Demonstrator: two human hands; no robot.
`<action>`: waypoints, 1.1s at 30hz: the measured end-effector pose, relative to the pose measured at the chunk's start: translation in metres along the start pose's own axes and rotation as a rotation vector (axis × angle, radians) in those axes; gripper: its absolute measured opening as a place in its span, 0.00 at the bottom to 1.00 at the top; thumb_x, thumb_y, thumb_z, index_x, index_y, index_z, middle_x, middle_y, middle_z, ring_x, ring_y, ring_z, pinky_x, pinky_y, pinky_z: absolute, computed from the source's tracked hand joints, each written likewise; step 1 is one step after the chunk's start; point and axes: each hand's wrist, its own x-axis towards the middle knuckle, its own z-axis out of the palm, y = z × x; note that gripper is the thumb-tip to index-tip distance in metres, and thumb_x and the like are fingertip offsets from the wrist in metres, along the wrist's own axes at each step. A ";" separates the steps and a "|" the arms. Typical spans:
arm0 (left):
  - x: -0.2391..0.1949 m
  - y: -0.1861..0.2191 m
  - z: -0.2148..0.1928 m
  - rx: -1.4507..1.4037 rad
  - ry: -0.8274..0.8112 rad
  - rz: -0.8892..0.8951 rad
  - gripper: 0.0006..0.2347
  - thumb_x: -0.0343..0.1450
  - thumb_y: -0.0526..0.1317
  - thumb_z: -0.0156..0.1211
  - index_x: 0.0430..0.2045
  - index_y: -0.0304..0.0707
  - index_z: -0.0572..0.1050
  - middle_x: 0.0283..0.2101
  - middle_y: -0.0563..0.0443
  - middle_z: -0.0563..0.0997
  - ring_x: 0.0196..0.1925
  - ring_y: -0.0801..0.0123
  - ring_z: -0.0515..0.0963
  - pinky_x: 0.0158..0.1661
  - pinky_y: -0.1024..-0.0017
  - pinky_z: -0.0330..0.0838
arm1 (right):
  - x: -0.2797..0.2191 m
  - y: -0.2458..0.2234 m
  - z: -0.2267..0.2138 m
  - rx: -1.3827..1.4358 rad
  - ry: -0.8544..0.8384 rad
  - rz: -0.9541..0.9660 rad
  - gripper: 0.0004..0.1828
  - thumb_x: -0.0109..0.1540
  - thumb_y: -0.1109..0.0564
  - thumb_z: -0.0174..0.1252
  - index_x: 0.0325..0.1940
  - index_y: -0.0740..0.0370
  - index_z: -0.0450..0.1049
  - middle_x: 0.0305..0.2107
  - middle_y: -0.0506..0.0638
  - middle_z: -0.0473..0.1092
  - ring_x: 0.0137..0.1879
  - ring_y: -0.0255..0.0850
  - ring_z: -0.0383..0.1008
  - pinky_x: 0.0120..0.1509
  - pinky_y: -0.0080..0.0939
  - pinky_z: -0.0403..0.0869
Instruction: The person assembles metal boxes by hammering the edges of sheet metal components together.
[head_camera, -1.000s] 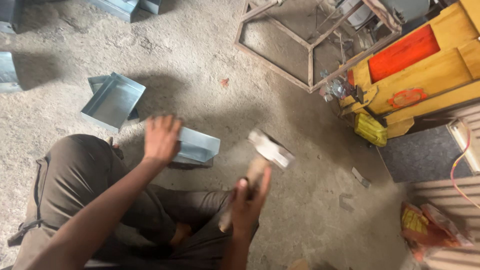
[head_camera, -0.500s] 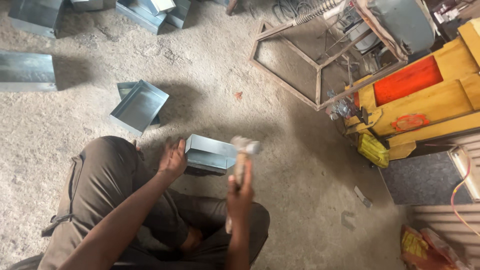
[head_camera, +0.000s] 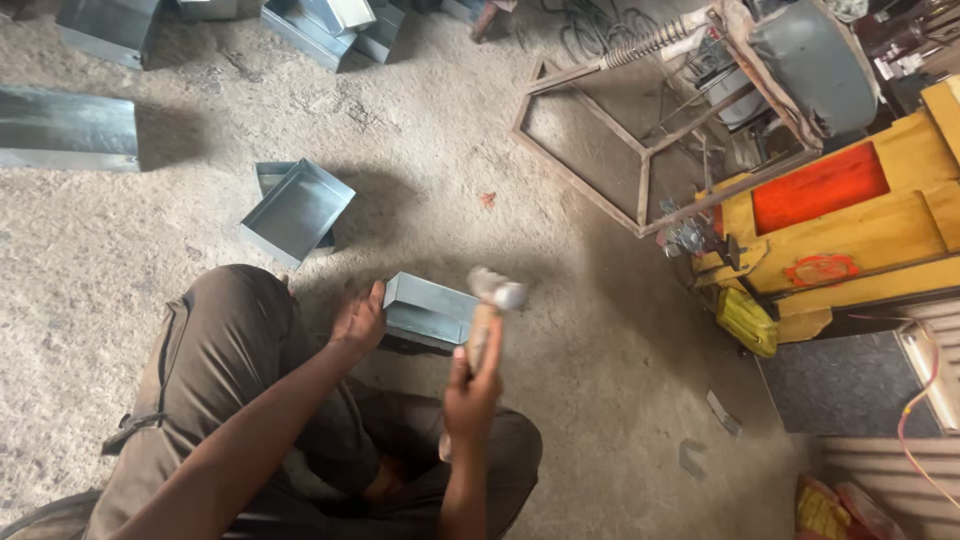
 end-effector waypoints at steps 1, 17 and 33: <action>-0.001 0.001 0.000 -0.145 0.034 -0.062 0.15 0.77 0.39 0.40 0.56 0.38 0.68 0.54 0.37 0.78 0.61 0.42 0.71 0.65 0.45 0.59 | 0.000 -0.007 -0.005 0.099 0.040 0.109 0.35 0.69 0.53 0.51 0.79 0.59 0.50 0.33 0.55 0.78 0.29 0.39 0.77 0.31 0.41 0.75; -0.008 0.006 -0.035 -0.335 0.018 -0.125 0.13 0.69 0.38 0.55 0.46 0.40 0.68 0.50 0.39 0.80 0.60 0.40 0.72 0.62 0.40 0.61 | -0.005 -0.020 0.034 0.126 -0.083 -0.109 0.31 0.71 0.55 0.53 0.78 0.62 0.56 0.49 0.67 0.75 0.49 0.52 0.77 0.49 0.49 0.76; 0.007 -0.018 -0.013 -0.578 -0.155 -0.142 0.12 0.71 0.37 0.56 0.48 0.37 0.67 0.40 0.24 0.81 0.48 0.30 0.79 0.63 0.46 0.63 | -0.003 0.055 -0.008 0.440 -0.032 0.412 0.37 0.65 0.53 0.56 0.79 0.51 0.53 0.26 0.47 0.72 0.21 0.34 0.67 0.23 0.37 0.68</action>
